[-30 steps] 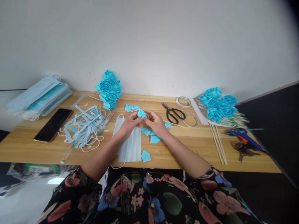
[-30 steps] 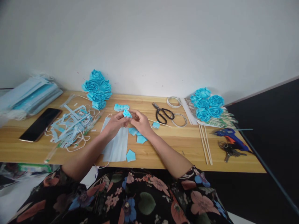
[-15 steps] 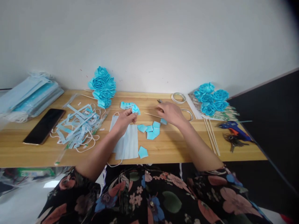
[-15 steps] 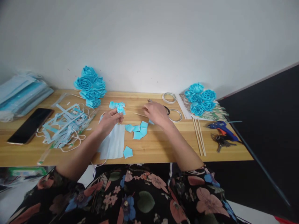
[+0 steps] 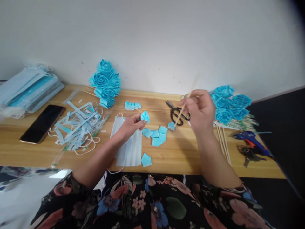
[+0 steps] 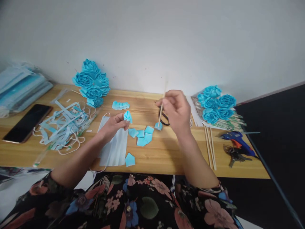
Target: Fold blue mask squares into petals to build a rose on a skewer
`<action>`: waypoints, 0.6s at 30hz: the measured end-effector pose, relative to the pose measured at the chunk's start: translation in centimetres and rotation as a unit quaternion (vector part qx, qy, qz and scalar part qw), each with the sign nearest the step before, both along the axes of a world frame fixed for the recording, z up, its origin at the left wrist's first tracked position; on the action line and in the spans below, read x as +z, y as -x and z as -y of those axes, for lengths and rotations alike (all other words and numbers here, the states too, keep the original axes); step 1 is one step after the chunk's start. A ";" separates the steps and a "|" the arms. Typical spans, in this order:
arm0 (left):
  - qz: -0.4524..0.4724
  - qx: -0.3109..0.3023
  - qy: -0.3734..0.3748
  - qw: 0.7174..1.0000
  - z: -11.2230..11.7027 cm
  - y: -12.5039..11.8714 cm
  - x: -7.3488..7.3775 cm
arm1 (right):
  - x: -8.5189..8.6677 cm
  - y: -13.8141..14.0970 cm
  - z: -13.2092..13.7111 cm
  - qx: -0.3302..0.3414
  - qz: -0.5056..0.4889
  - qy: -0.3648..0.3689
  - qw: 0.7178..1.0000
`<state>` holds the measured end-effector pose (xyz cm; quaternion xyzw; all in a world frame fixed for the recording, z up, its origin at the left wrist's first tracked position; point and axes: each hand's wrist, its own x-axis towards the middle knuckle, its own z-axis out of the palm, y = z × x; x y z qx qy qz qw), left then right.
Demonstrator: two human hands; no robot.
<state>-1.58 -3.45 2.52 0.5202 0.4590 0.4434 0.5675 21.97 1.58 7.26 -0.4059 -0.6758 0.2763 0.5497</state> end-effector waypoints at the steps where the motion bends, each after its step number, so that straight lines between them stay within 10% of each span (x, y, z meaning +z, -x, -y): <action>1: -0.007 -0.010 0.002 1.000 0.0 0.0 0.0 | 0.0 0.0 0.3 0.021 -0.087 0.014 0.996; 8: -0.049 -0.025 0.018 0.998 0.0 -0.2 -0.4 | -2.4 0.7 1.5 0.080 -0.244 0.106 0.961; 18: -0.087 -0.011 0.032 0.996 -0.1 -0.1 -0.7 | -2.2 0.7 1.7 0.099 -0.267 0.051 0.957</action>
